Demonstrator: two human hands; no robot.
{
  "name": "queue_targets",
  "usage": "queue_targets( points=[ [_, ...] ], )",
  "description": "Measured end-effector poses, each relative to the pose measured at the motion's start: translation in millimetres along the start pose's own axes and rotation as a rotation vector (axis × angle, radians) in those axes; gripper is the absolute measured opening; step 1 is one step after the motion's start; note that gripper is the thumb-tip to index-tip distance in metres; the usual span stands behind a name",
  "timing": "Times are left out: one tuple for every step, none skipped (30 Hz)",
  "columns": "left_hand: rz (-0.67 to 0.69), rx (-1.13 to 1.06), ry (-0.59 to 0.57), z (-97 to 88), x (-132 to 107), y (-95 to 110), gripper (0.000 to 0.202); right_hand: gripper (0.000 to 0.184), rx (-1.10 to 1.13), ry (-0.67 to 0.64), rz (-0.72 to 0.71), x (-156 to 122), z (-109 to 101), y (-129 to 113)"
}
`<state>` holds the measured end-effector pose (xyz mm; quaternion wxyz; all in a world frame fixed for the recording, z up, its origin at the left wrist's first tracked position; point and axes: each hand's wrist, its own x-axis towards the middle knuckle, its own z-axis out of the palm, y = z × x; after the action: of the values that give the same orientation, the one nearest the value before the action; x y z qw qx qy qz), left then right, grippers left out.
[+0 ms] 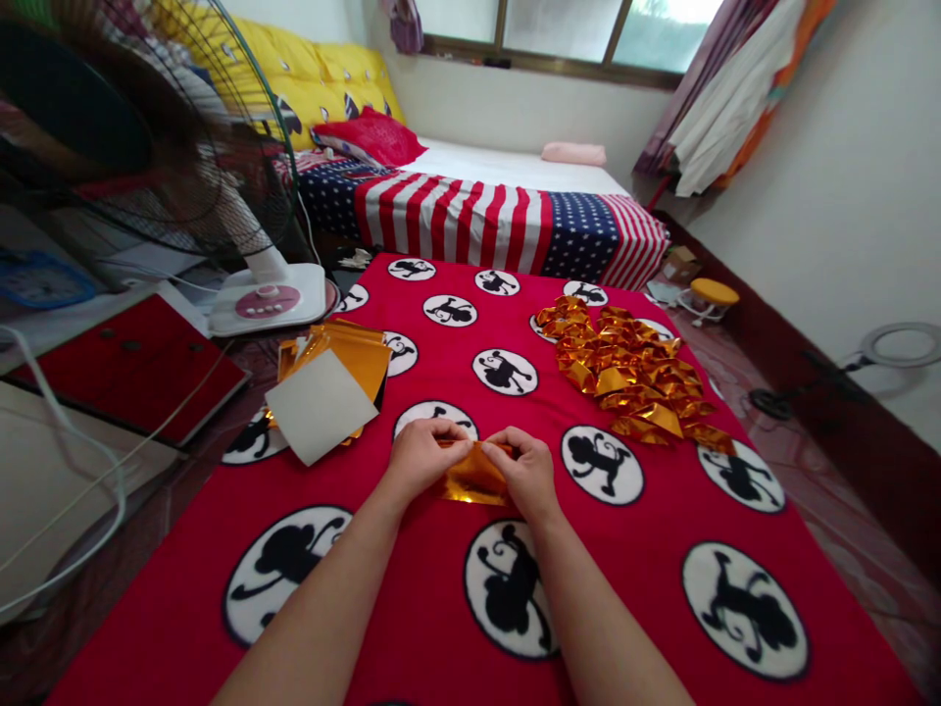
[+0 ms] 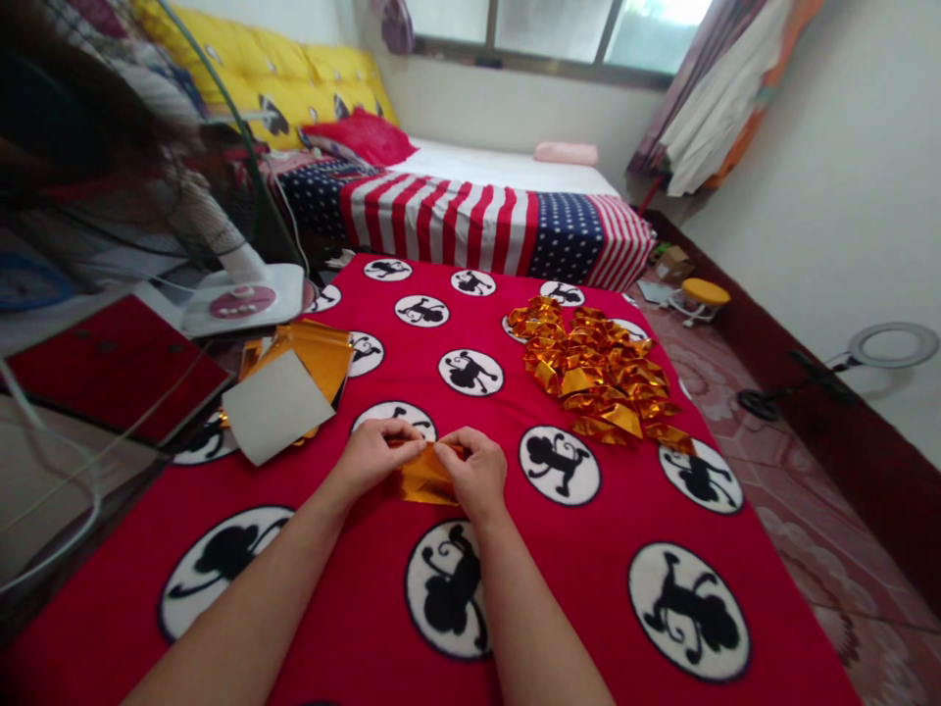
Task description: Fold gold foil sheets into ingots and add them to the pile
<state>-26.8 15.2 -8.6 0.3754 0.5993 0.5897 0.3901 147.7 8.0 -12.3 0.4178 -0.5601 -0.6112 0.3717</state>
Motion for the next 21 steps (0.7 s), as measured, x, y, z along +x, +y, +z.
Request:
queue_targets(
  points=[
    [-0.017, -0.003, 0.005, -0.7, 0.1, 1.0, 0.019, 0.016, 0.053, 0.009, 0.01, 0.5, -0.5, 0.3],
    [-0.035, -0.01, 0.006, -1.6, 0.4, 2.2, 0.021, 0.016, 0.107, 0.021, 0.02, 1.0, -1.2, 0.3],
    [-0.054, -0.026, 0.003, -2.7, 0.7, 3.6, 0.023, 0.016, 0.159, 0.033, 0.028, 1.5, -1.9, -0.1],
    [-0.072, -0.054, -0.001, -3.9, 1.1, 5.0, 0.024, 0.016, 0.205, 0.044, 0.035, 1.8, -2.6, -0.7],
    [-0.087, -0.092, -0.003, -5.1, 1.6, 6.5, 0.025, 0.016, 0.242, 0.054, 0.043, 2.0, -3.3, -1.4],
    [-0.1, -0.134, -0.003, -6.3, 2.0, 7.8, 0.026, 0.016, 0.27, 0.06, 0.049, 2.1, -3.8, -2.0],
    [-0.108, -0.174, 0.0, -7.3, 2.3, 8.9, 0.025, 0.016, 0.29, 0.065, 0.055, 2.0, -4.2, -2.5],
    [-0.112, -0.206, 0.009, -8.0, 2.5, 9.6, 0.025, 0.016, 0.305, 0.066, 0.06, 1.9, -4.4, -2.7],
    [-0.111, -0.225, 0.018, -8.4, 2.6, 10.0, 0.024, 0.016, 0.315, 0.067, 0.062, 1.8, -4.4, -2.8],
    [-0.103, -0.233, 0.026, -8.5, 2.5, 9.9, 0.023, 0.016, 0.323, 0.069, 0.063, 1.6, -4.2, -2.6],
    [-0.091, -0.235, 0.028, -8.2, 2.1, 9.5, 0.023, 0.016, 0.329, 0.071, 0.06, 1.5, -3.9, -2.4],
    [-0.077, -0.233, 0.02, -7.6, 1.6, 8.8, 0.023, 0.016, 0.331, 0.073, 0.053, 1.4, -3.5, -2.2],
    [-0.065, -0.23, 0.002, -6.8, 1.0, 7.7, 0.024, 0.015, 0.328, 0.074, 0.043, 1.3, -3.1, -2.1],
    [-0.057, -0.226, -0.019, -5.7, 0.3, 6.5, 0.026, 0.015, 0.319, 0.073, 0.029, 1.2, -2.7, -2.1],
    [-0.056, -0.222, -0.039, -4.5, -0.4, 5.3, 0.028, 0.015, 0.304, 0.068, 0.016, 1.1, -2.4, -2.2],
    [-0.061, -0.222, -0.051, -3.3, -1.0, 4.3, 0.029, 0.016, 0.286, 0.06, 0.005, 0.8, -2.2, -2.3],
    [-0.07, -0.227, -0.052, -2.2, -1.5, 3.6, 0.029, 0.016, 0.267, 0.049, -0.005, 0.5, -2.2, -2.3],
    [-0.081, -0.239, -0.041, -1.4, -1.8, 3.4, 0.029, 0.016, 0.253, 0.039, -0.011, 0.2, -2.3, -2.3],
    [-0.093, -0.258, -0.022, -0.8, -1.9, 3.7, 0.029, 0.016, 0.249, 0.032, -0.015, -0.2, -2.5, -2.3],
    [-0.108, -0.283, -0.004, -0.6, -2.0, 4.5, 0.029, 0.016, 0.255, 0.027, -0.018, -0.6, -2.8, -2.1],
    [-0.122, -0.309, 0.011, -0.7, -2.0, 5.6, 0.029, 0.016, 0.269, 0.024, -0.018, -0.9, -3.2, -1.8]
  ],
)
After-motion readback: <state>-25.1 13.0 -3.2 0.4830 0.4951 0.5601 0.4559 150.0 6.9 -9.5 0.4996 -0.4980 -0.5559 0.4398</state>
